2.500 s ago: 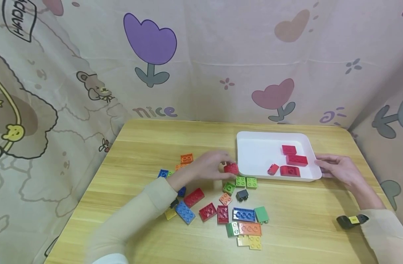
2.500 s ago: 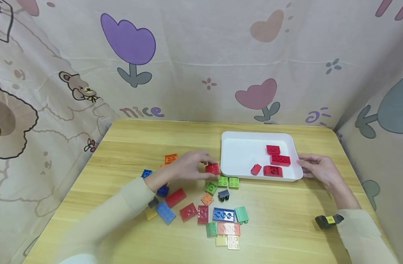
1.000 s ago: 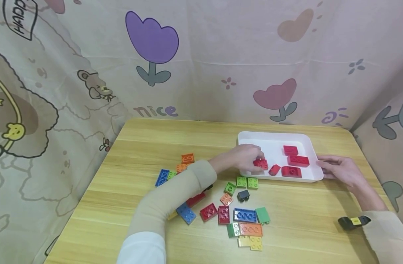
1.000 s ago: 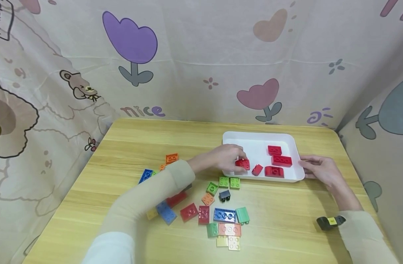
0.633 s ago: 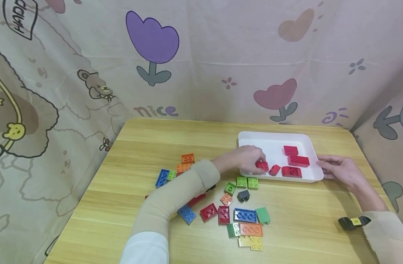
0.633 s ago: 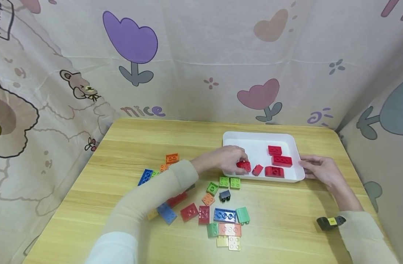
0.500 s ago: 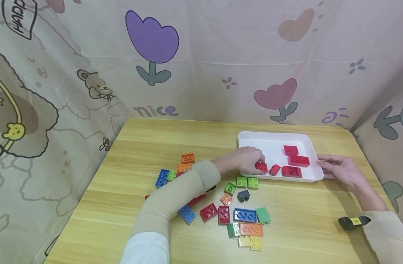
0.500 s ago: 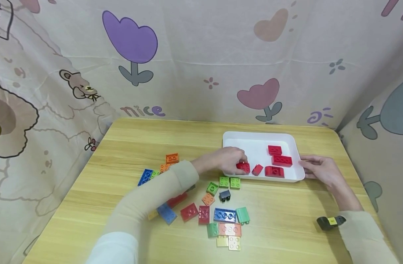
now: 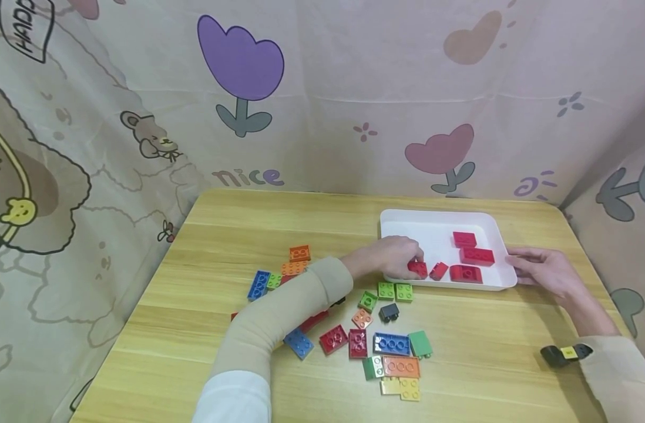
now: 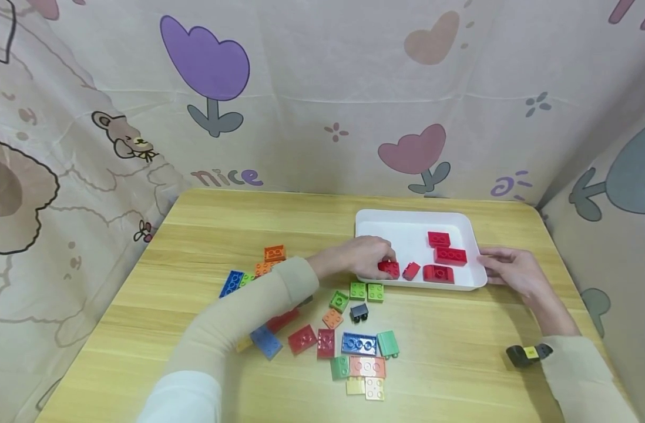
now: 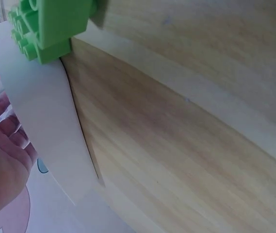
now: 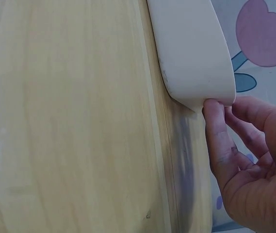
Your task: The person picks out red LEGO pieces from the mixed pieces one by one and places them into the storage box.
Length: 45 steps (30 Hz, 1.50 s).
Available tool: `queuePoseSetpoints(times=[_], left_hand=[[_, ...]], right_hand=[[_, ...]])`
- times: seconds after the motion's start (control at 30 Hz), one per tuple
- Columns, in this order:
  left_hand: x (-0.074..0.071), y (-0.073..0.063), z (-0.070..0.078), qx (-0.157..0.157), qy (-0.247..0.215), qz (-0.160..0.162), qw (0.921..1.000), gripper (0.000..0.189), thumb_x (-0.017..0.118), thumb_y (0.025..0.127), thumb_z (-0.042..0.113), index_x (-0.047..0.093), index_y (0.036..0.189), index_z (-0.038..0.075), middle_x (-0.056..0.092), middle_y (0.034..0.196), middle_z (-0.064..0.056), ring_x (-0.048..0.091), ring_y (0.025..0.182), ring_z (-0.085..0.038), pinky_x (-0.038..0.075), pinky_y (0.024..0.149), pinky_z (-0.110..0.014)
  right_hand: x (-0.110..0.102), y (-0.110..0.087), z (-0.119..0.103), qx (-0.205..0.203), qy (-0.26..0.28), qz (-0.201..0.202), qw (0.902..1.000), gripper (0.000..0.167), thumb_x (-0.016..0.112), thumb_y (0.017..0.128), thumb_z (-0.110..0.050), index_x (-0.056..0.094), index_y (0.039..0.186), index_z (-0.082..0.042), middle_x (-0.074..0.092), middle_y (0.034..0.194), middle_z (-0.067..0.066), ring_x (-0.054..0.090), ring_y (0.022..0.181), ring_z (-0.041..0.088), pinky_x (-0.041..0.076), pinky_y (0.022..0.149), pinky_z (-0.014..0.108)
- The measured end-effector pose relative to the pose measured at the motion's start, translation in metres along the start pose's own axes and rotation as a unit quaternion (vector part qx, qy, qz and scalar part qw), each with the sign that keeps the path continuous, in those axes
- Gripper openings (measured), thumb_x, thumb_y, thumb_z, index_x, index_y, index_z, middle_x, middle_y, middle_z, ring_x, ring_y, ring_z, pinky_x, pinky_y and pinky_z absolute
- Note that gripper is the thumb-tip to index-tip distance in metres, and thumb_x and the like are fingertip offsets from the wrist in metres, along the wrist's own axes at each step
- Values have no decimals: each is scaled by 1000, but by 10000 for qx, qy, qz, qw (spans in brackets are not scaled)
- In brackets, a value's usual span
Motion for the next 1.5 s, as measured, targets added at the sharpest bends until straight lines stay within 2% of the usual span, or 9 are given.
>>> queuePoseSetpoints(times=[0.27,0.4,0.53,0.77,1.07,1.23,1.33,1.5], left_hand=[[1,-1,-2,83,175,28,9998,38,72,99,43,73,129,18,68,101,8,59,87,-5,49,77,-16],[0,-3,-6,23,71,32,10000,45,71,99,46,71,134,17,69,103,7,60,90,-6,49,78,-17],[-5,-6,-11,-139,-85,84,9998,52,69,100,49,67,141,17,71,111,5,62,96,-7,52,85,-19],[-20,-18,-17,-116,-165,255,9995,57,63,102,54,62,147,18,71,127,3,66,115,-11,54,102,-26],[-36,-47,-24,138,-19,435,9990,65,62,101,59,60,148,14,69,136,-2,66,125,-17,56,106,-32],[-39,-64,-31,145,-97,524,9985,73,64,100,59,53,154,11,61,154,-7,60,139,-21,50,118,-37],[-43,-78,-33,124,-46,534,9985,81,64,98,63,47,158,10,54,160,-9,54,148,-24,45,123,-40],[-47,-107,-37,86,-159,658,9977,89,65,97,63,41,161,7,51,162,-14,51,150,-28,42,125,-42]], right_hand=[[0,2,1,93,96,-43,9999,27,73,101,-23,70,97,-49,70,91,-34,73,82,-4,64,72,23],[-1,3,1,89,132,-59,9999,26,72,102,-21,71,99,-46,70,92,-33,73,81,-4,64,72,23],[0,2,1,103,55,-26,9999,25,73,101,-23,70,98,-47,70,91,-33,72,81,-4,64,72,23],[1,-1,1,70,-106,0,9999,20,74,100,-27,69,99,-47,69,90,-34,72,83,-5,65,73,24],[-1,2,0,99,112,6,9999,23,73,101,-22,71,99,-44,71,91,-33,73,81,-4,64,72,23],[-1,2,0,112,150,-19,9998,25,71,102,-19,72,99,-43,71,91,-32,73,80,-4,64,72,23],[-1,2,0,91,124,-26,9999,25,72,102,-21,71,98,-46,71,91,-33,73,81,-4,64,72,23],[-1,2,0,88,111,-14,9999,23,74,101,-24,71,99,-46,70,92,-34,73,82,-4,64,73,24]])
Point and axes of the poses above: each hand's wrist, its own y-axis towards the middle knuckle, its own x-axis out of the palm, z = x × y, the point moved 8 cm from there along y, towards the middle knuckle
